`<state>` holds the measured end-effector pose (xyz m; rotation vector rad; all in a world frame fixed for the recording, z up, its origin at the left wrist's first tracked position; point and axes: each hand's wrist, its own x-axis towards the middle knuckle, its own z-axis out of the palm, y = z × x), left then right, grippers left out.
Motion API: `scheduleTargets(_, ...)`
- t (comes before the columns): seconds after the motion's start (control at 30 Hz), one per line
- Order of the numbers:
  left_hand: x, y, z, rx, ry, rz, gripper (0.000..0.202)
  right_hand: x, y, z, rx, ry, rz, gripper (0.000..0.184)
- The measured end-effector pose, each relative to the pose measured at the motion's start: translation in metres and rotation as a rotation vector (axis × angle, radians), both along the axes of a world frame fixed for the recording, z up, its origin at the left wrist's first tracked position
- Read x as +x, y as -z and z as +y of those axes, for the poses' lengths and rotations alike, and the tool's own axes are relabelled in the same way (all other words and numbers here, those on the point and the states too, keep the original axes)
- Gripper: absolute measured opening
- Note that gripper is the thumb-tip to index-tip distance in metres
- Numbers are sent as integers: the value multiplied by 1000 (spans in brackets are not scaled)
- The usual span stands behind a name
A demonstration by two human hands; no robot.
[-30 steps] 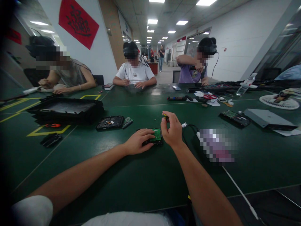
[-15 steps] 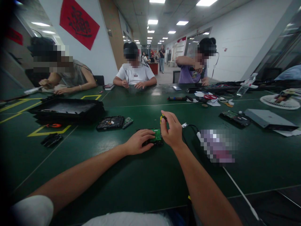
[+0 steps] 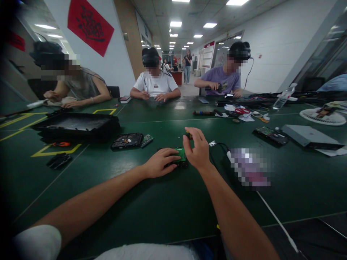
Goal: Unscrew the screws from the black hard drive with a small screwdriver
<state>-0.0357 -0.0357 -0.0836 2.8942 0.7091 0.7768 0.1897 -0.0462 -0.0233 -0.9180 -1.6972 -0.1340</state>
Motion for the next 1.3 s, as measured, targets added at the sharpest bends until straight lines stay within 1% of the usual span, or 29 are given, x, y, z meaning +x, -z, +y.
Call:
scheduleTargets(0.1, 0, 0, 0, 2, -3, 6, 37, 0, -1, 0, 38, 67, -2, 26)
scheduleTargets(0.17, 1, 0, 0, 2, -3, 7, 37, 0, -2, -1, 46, 78, 2, 26)
scheduleTargets(0.4, 0, 0, 0, 1, -9, 38, 39, 1, 0, -1, 13, 0, -14, 33)
scheduleTargets(0.57, 1, -3, -1, 4, -21, 68, 40, 2, 2, 1, 9, 10, -13, 32)
scheduleTargets(0.77, 0, -1, -1, 1, -14, 47, 40, 0, -1, -1, 27, 75, -7, 29)
scheduleTargets(1.07, -1, 0, -1, 11, -5, 35, 38, 0, 0, -1, 2, 4, -31, 32)
scheduleTargets(1.2, -1, 1, 0, 6, -8, 36, 37, -1, 0, 0, 19, 59, -21, 28)
scheduleTargets(1.3, -1, 0, 0, 1, -3, 30, 36, -1, 1, 1, 19, 110, 3, 28)
